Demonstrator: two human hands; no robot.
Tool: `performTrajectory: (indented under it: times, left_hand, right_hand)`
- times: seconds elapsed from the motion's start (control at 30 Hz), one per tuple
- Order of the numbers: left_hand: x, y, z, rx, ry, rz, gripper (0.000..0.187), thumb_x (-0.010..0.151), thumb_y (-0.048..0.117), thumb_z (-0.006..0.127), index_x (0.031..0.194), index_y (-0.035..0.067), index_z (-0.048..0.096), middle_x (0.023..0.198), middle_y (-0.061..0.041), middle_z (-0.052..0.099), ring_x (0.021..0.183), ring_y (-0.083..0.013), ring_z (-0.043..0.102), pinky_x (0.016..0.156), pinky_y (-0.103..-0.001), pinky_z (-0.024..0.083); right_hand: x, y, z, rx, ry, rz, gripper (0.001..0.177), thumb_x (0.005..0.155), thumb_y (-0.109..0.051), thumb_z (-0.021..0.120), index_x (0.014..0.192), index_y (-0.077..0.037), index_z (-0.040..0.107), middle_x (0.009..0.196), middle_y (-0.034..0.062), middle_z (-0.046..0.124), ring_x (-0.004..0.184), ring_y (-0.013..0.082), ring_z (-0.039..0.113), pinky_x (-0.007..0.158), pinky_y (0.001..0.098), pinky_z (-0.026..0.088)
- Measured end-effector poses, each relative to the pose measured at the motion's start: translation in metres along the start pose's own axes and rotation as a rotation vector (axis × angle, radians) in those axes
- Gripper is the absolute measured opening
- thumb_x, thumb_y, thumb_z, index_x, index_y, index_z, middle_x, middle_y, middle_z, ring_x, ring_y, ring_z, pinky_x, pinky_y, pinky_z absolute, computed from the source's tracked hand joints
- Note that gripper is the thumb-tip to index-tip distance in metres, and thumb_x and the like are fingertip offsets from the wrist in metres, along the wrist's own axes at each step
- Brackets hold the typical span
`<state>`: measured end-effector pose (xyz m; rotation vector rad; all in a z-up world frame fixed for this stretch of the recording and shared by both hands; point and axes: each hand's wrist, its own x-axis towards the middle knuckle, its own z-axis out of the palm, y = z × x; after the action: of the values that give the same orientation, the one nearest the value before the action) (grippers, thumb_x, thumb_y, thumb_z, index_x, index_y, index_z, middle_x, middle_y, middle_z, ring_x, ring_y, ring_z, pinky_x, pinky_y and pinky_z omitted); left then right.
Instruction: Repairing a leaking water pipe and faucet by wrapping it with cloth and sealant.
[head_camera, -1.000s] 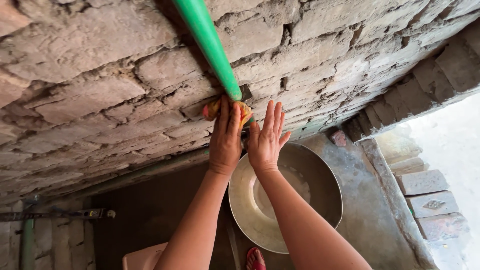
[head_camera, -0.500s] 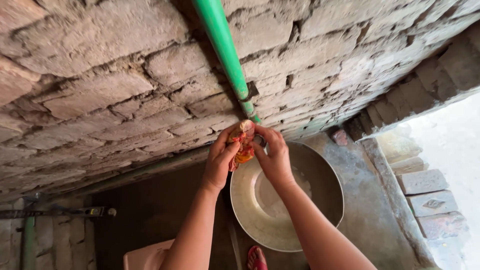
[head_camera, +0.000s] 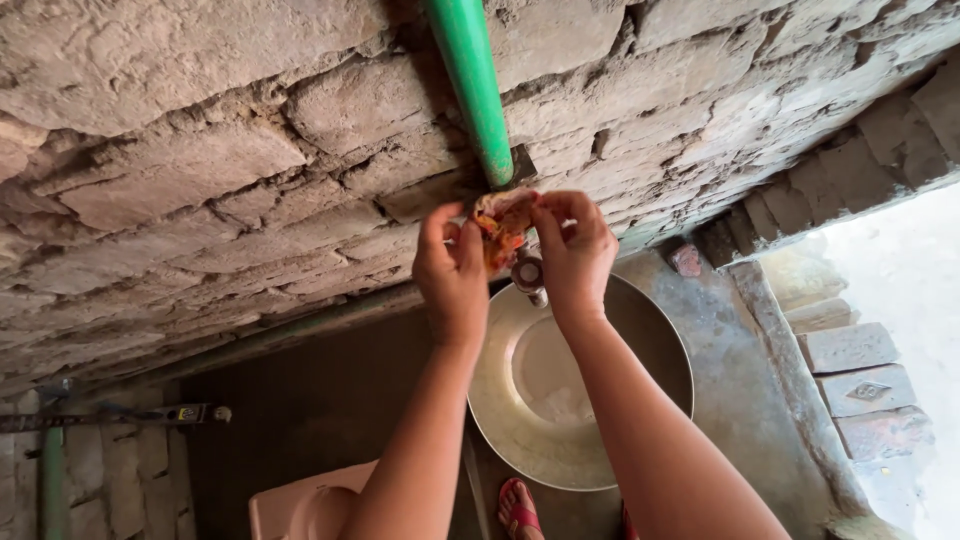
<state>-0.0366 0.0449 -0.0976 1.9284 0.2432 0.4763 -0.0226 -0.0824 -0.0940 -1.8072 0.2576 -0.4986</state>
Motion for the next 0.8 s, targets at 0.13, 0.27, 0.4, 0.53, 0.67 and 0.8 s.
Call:
performTrajectory:
  times: [0.13,0.27,0.4,0.53,0.67,0.8]
  left_hand:
    - [-0.011,-0.008,0.025,-0.491,-0.027,-0.169,0.022,0.105,0.011,0.059,0.124,0.003,0.050,0.108,-0.007,0.065,0.082,-0.0153,0.067,0.066,-0.030,0.055]
    - [-0.012,-0.010,0.034,-0.651,-0.087,0.143,0.025,0.106,0.004,0.063,0.126,0.002,0.047,0.120,-0.006,0.061,0.108,-0.0164,0.065,0.093,-0.031,0.058]
    - [0.008,0.002,0.032,-0.369,0.003,0.305,0.019,0.104,0.003,0.066,0.121,0.000,0.057,0.117,-0.007,0.060,0.109,-0.0163,0.063,0.099,-0.031,0.055]
    - [0.015,-0.011,0.043,-0.459,0.003,0.191,0.014,0.104,0.007,0.068,0.112,0.001,0.059,0.106,-0.003,0.062,0.096,-0.0102,0.065,0.089,-0.027,0.058]
    - [0.015,-0.019,0.043,-0.376,0.016,0.185,0.013,0.103,0.007,0.070,0.108,0.002,0.060,0.104,-0.003,0.060,0.092,-0.0099,0.065,0.084,-0.026,0.058]
    - [0.014,-0.029,0.045,-0.345,-0.009,0.175,0.012,0.102,0.007,0.070,0.106,0.003,0.060,0.102,-0.002,0.059,0.089,-0.0090,0.065,0.079,-0.025,0.057]
  right_hand:
    - [0.004,0.009,0.016,0.105,-0.007,0.050,0.011,0.095,-0.010,0.073,0.102,-0.006,0.066,0.091,0.0027,0.073,0.071,0.0103,0.071,0.065,0.0253,0.056]
    - [0.005,0.006,0.014,0.279,-0.050,-0.039,0.023,0.094,-0.005,0.073,0.111,-0.005,0.058,0.102,0.0046,0.071,0.085,0.0102,0.075,0.073,0.0247,0.058]
    - [0.007,0.002,0.012,0.215,-0.119,-0.174,0.029,0.089,-0.001,0.079,0.112,-0.003,0.062,0.104,0.0066,0.069,0.088,0.0129,0.074,0.076,0.0261,0.059]
    - [0.015,0.006,0.015,0.121,-0.095,-0.237,0.025,0.088,0.001,0.080,0.107,-0.001,0.065,0.101,0.0071,0.067,0.087,0.0147,0.074,0.078,0.0269,0.060]
    - [0.019,0.011,0.013,0.155,-0.134,-0.240,0.019,0.089,0.001,0.079,0.102,-0.001,0.066,0.098,0.0062,0.068,0.087,0.0147,0.075,0.078,0.0275,0.060]
    - [0.023,0.022,0.012,0.140,-0.175,-0.233,0.019,0.088,0.001,0.079,0.101,-0.001,0.066,0.097,0.0063,0.068,0.085,0.0147,0.074,0.077,0.0276,0.060]
